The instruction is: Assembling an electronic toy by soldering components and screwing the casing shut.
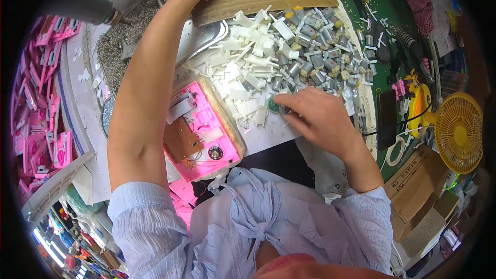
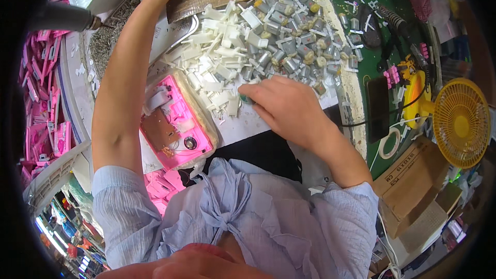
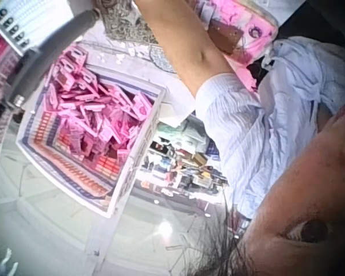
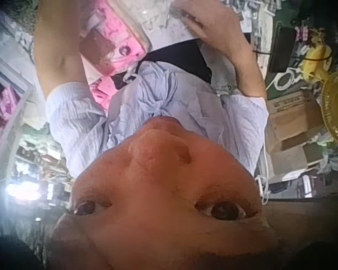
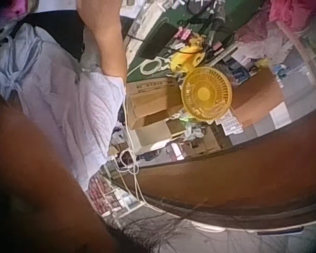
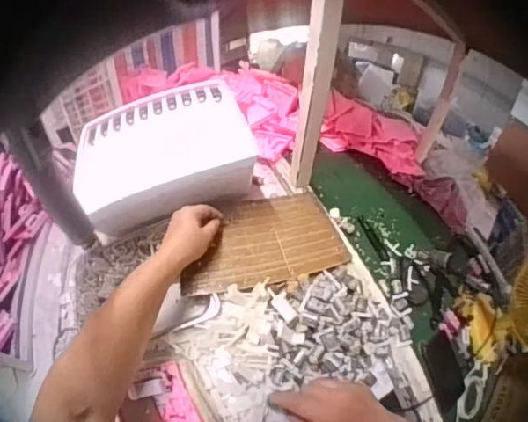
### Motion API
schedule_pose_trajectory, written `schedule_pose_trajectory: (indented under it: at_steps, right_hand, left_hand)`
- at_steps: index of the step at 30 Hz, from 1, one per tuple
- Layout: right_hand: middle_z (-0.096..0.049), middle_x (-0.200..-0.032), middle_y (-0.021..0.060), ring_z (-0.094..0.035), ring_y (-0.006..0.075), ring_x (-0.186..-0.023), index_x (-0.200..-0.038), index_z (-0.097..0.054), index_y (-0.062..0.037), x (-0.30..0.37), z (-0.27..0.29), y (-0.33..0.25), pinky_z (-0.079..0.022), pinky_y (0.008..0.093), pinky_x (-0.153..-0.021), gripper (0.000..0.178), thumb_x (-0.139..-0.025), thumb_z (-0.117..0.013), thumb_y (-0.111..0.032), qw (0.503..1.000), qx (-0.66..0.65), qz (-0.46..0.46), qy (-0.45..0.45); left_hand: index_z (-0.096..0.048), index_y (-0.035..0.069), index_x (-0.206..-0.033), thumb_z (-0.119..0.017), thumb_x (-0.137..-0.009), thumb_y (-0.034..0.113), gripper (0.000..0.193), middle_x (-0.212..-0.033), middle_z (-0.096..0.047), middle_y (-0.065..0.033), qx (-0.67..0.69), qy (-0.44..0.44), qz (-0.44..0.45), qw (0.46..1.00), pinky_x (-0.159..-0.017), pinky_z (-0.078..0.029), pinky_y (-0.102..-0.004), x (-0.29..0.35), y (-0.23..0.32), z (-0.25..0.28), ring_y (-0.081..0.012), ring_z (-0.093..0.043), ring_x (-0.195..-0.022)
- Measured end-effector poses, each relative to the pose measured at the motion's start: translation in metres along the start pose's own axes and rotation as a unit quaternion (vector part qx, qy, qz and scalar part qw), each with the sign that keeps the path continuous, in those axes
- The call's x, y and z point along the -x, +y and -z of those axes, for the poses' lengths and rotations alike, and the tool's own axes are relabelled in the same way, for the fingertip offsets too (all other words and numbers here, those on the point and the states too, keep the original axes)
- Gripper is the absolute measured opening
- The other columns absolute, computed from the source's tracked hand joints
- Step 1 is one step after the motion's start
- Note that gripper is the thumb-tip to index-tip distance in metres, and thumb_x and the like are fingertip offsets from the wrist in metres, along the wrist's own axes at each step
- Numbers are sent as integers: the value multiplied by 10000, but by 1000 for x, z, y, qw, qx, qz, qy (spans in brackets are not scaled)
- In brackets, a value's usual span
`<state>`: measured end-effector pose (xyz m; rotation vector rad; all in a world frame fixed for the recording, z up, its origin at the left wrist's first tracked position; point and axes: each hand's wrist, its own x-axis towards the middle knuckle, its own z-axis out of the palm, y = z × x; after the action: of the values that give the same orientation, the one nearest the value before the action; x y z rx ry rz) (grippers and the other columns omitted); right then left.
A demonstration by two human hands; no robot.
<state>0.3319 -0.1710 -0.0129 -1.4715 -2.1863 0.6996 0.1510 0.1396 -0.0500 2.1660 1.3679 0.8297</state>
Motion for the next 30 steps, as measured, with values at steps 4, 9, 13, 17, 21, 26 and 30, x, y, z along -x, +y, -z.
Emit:
schedule_pose_trajectory:
  at_steps: [4, 9, 13, 17, 21, 26, 30]
  right_hand:
    - [-647, -883, 83, -639, 291, -830, -1177, -666, -89, 1, -2, 0, -523, 397, -718, 333, -847, -703, -92, 999, -22, 22, 20]
    - [-618, -844, 78, -624, 282, -792, -1184, -667, -88, 1, 2, -2, -512, 389, -690, 344, -842, -709, -82, 998, -50, 22, 18]
    - [-600, -816, 74, -615, 275, -764, -1185, -673, -84, -4, 2, -2, -508, 378, -670, 356, -832, -717, -67, 998, -53, 36, 27]
    - [-583, -792, 75, -602, 277, -732, -1172, -687, -79, -9, 8, -7, -502, 380, -645, 370, -807, -731, -39, 997, -66, 32, 27]
    - [-577, -780, 75, -596, 279, -718, -1161, -696, -75, -12, 6, -6, -497, 383, -631, 377, -790, -741, -21, 996, -78, 33, 29]
    - [-578, -776, 76, -596, 279, -717, -1157, -695, -71, -15, 10, -5, -496, 383, -630, 378, -785, -747, -21, 997, -70, 27, 9]
    - [-586, -780, 80, -603, 283, -722, -1154, -690, -67, -15, 12, -3, -501, 389, -631, 372, -789, -748, -21, 997, -72, 22, 15]
  left_hand:
    - [-719, -30, -1020, -571, -950, 73, 194, -785, -717, -115, 130, -13, 35, 991, -648, -548, -317, 3, 3, 8, -166, -675, -676]
    - [-693, -11, -1019, -541, -990, 58, 169, -788, -667, -33, 453, 59, 46, 889, -614, -511, -253, 14, 0, 10, -121, -609, -656]
    - [-706, -10, -1009, -587, -977, 71, 147, -803, -674, -22, 269, 153, -6, 951, -618, -510, -266, 11, -25, 27, -112, -612, -670]
    - [-723, -42, -973, -649, -880, 140, 217, -836, -740, -198, -153, 144, -34, 977, -722, -559, -412, 16, -51, 46, -314, -728, -771]
    - [-756, -35, -934, -674, -854, 161, 227, -877, -734, -238, -95, 84, 18, 992, -763, -570, -417, 12, -38, 45, -351, -739, -814]
    - [-769, -28, -908, -712, -834, 174, 222, -824, -732, -228, -70, 73, 52, 993, -745, -570, -415, 0, -26, 37, -343, -740, -767]
    - [-774, -17, -894, -732, -817, 208, 242, -831, -730, -234, -128, 69, 50, 988, -764, -569, -426, -10, -33, 30, -362, -733, -776]
